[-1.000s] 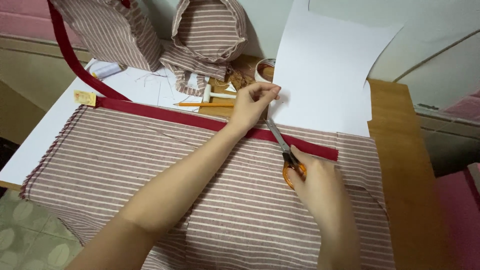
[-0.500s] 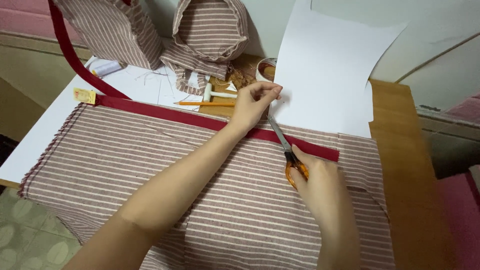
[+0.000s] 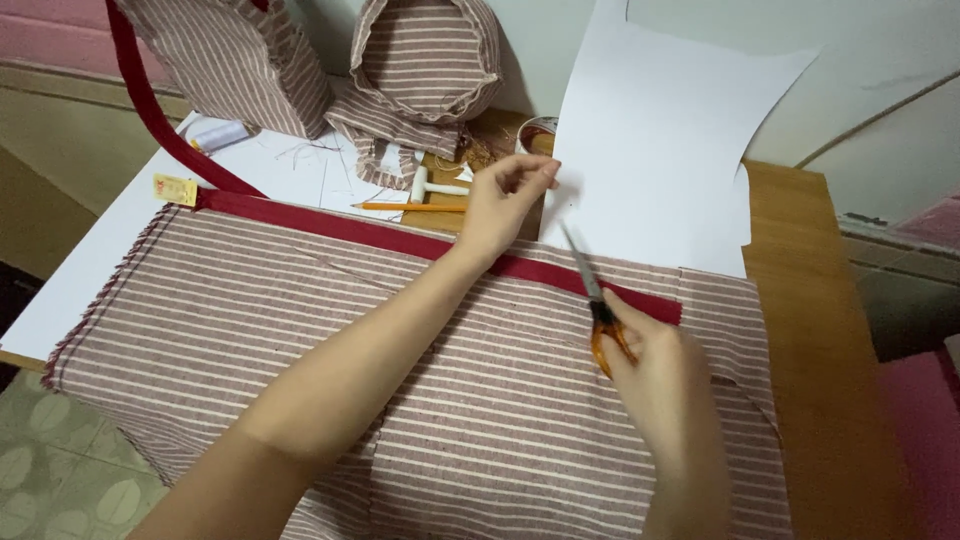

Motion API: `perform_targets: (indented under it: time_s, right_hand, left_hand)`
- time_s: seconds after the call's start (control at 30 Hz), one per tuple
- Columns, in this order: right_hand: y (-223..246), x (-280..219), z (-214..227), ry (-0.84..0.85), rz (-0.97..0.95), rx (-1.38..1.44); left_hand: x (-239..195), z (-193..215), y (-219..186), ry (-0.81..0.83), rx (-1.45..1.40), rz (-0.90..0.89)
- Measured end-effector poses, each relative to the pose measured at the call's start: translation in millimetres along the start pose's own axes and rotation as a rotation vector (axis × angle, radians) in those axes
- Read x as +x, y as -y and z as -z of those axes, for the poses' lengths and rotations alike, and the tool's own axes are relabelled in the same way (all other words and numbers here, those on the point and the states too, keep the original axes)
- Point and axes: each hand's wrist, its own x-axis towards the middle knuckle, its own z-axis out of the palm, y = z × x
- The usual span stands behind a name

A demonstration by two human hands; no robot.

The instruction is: Cutting striped fabric with scissors while using a red fabric strip as a guide or component.

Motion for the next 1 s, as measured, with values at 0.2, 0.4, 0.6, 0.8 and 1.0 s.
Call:
perform_targets:
  time_s: [0.2, 0.4, 0.6, 0.8, 1.0]
  right_hand:
    - [-36.7, -5.3, 10.4, -0.171, 0.066, 0.117]
    - [-20.0, -23.4, 26.2, -0.437, 0.122, 0.285]
    - [3.9, -24.0, 16.6, -0.405, 0.076, 0.571]
    - [31.2, -18.7, -4.6, -0.197, -0.061, 1.065]
    - [42.2, -11.7, -5.4, -0.06, -0.152, 1.202]
  left_hand:
    - [11.8, 23.9, -21.2, -0.148, 0.287, -0.098]
    - [14.9, 33.5, -51.7, -0.182, 0.368, -0.152]
    - [15.2, 33.2, -71.2, -0.161, 0.304, -0.063]
    - [11.8, 27.7, -81.9, -0.057, 0.28, -0.11]
    - [17.7, 37.0, -84.2, 0.03, 0.195, -0.055]
